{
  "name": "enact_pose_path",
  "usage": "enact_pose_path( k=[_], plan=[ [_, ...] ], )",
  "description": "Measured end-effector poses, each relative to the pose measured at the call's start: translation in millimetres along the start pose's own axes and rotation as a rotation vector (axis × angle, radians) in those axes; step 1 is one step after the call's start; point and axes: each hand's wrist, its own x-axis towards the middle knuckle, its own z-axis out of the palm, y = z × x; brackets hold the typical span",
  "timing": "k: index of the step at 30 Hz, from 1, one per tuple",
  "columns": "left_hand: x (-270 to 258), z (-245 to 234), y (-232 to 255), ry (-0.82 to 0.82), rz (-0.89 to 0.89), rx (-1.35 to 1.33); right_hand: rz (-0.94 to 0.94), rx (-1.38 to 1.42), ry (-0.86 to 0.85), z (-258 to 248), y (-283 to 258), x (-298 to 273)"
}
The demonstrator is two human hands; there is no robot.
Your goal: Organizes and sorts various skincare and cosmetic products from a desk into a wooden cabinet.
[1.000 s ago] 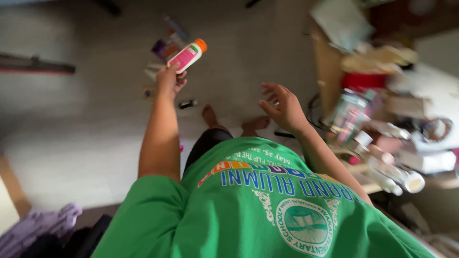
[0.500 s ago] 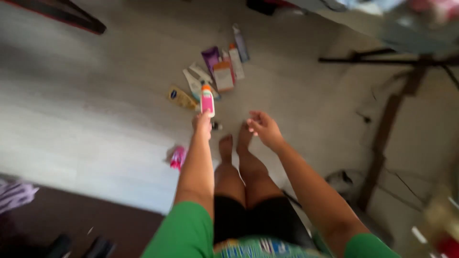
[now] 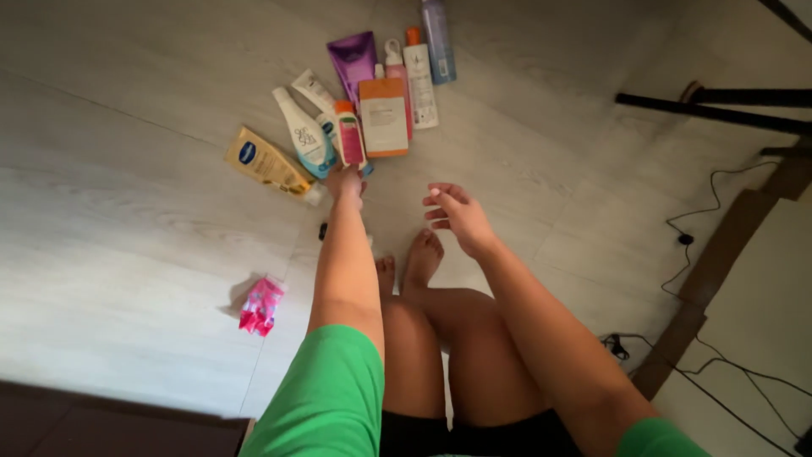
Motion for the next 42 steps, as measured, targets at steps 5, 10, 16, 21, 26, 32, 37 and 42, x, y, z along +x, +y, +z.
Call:
enact_pose_path(
  k=[5, 10, 16, 21, 26, 32, 37, 42],
  plan=[
    [-84.2, -45.2, 20.2, -0.154, -0.193, -0.006, 0.025, 0.087, 0.037, -3.1, -24.0, -68.9],
    [-257.3, -95.3, 68.6, -0.437, 0.158, 0.266, -0.013, 0.264, -0.074, -14.7, -38.5, -189.6],
    [-483.8, -96.9, 186.6, -0.631, 0.135, 0.522, -0.043, 0.269, -0.038, -32.7, -120.0, -387.7],
    [-572.2, -82.9, 227.2, -0.839, 0.341, 0.741, -0.202, 0.429, 0.022, -65.0, -124.0, -503.1],
    [-664.0, -69.3, 253.7, -0.972, 0.511, 0.920, -0.316, 0.625, 0.180, -74.9, -98.6, -596.2],
    [-747.6, -67.2, 241.6, -1.267, 0.538, 1.015, -0.469, 0.880, 0.233, -61.4, -22.6, -689.5],
    [-815.0, -57.1, 208.2, -1.420, 0.452, 1.287, -0.604, 1.046, 0.360, -73.7, 68.6, -741.6],
    [-847.6, -26.2, 134.2, -1.632, 0.520, 1.368, -0.619, 1.234, 0.551, -82.8, 135.0, -791.0]
  ],
)
